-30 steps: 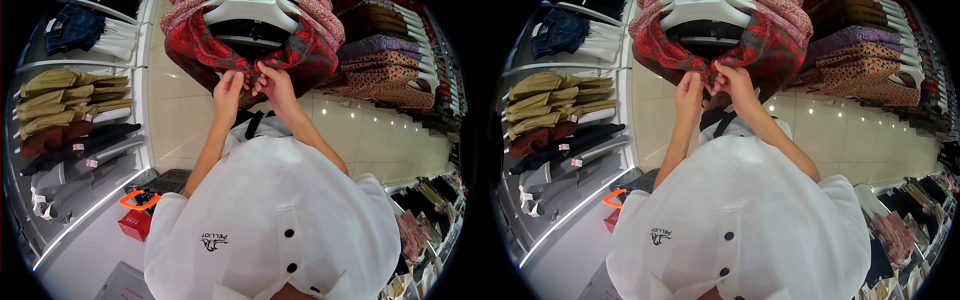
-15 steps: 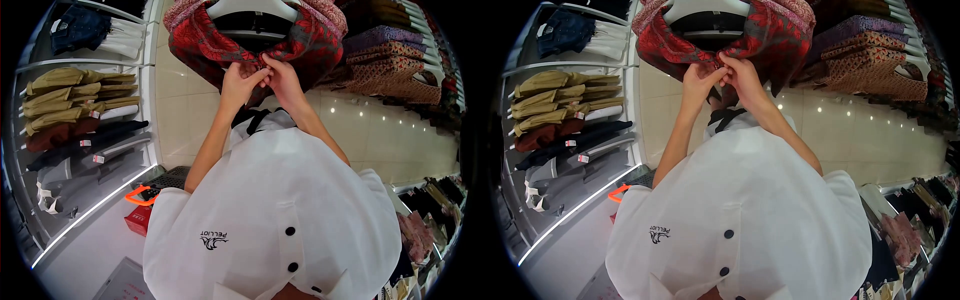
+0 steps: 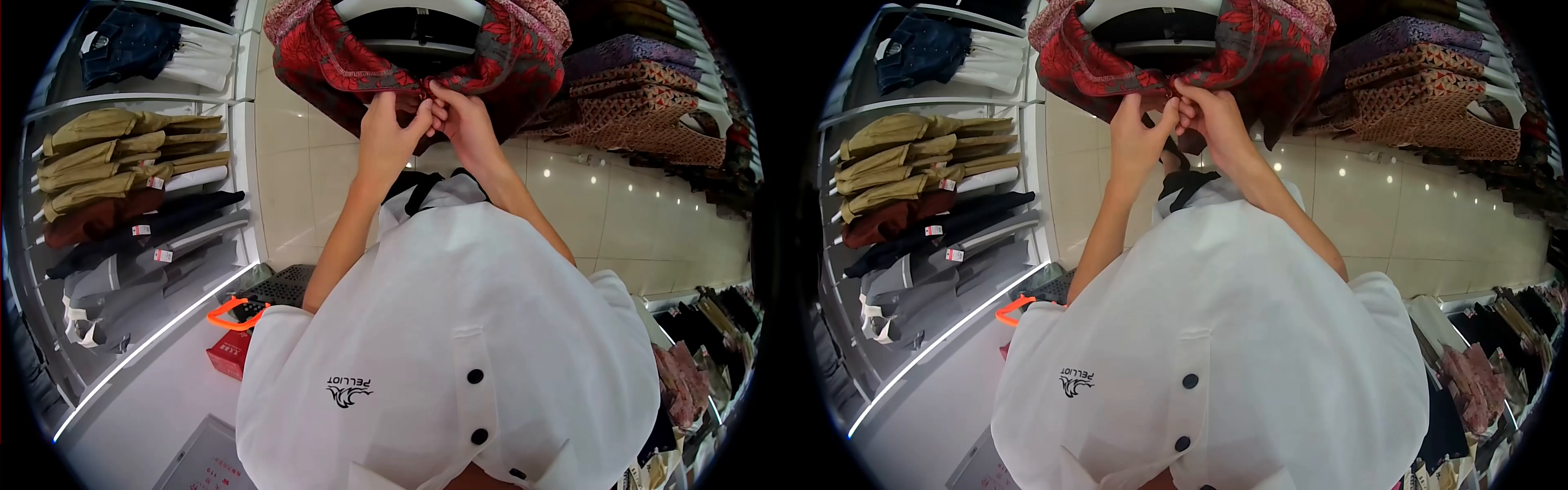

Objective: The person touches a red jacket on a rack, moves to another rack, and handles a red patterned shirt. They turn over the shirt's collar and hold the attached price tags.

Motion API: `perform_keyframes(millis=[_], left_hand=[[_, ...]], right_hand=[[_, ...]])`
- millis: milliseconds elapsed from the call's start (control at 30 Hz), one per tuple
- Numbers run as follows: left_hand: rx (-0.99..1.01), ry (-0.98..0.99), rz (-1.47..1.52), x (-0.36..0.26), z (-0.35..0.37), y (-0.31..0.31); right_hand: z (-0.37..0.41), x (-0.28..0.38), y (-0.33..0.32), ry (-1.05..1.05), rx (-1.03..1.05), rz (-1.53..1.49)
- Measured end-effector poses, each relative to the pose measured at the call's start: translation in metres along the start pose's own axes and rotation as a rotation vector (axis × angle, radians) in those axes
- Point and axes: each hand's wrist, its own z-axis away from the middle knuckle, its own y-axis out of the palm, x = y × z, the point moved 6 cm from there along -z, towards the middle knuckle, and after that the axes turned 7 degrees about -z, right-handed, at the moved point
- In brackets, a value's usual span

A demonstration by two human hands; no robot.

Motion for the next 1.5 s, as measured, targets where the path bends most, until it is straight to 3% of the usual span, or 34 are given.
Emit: perform_keyframes(millis=[33,233,333,467,533,700,900,1000,1167,1500], left_hand=[[-0.038,0.069,-0.12,-0.003,0.001,0.0],[-0.123,0.148,-0.114,0.01,0.0,-0.002],[-0.084,0.015,0.035,0.017,-0.003,-0.002],[-0.106,-0.134,0.309,0.022,-0.004,-0.002],[-0.093,-0.186,0.353,0.017,-0.005,-0.006],[-0.048,-0.234,0.403,0.016,-0.005,-0.008],[-0.055,-0.184,0.337,0.015,-0.008,-0.011],[-0.047,-0.16,0.319,0.016,-0.01,-0.012],[-0.032,-0.29,0.394,0.029,-0.012,-0.019],[-0.046,-0.438,0.747,0.035,-0.009,-0.01]], right_hand=[[0.0,0.001,0.0,-0.004,0.002,0.003],[0.001,0.002,0.0,0.044,0.04,0.027],[-0.002,0.003,-0.004,-0.024,-0.005,0.104],[0.002,0.011,0.0,-0.502,-0.004,0.597],[0.005,0.014,0.001,-0.641,-0.033,0.807],[0.022,0.025,0.017,-0.759,-0.037,1.03],[0.011,0.016,0.009,-0.594,0.024,0.965],[0.006,0.011,0.0,-0.519,-0.054,0.73],[0.003,0.017,-0.004,-0.299,-0.08,0.634],[-0.001,0.01,-0.003,-0.361,-0.021,0.448]])
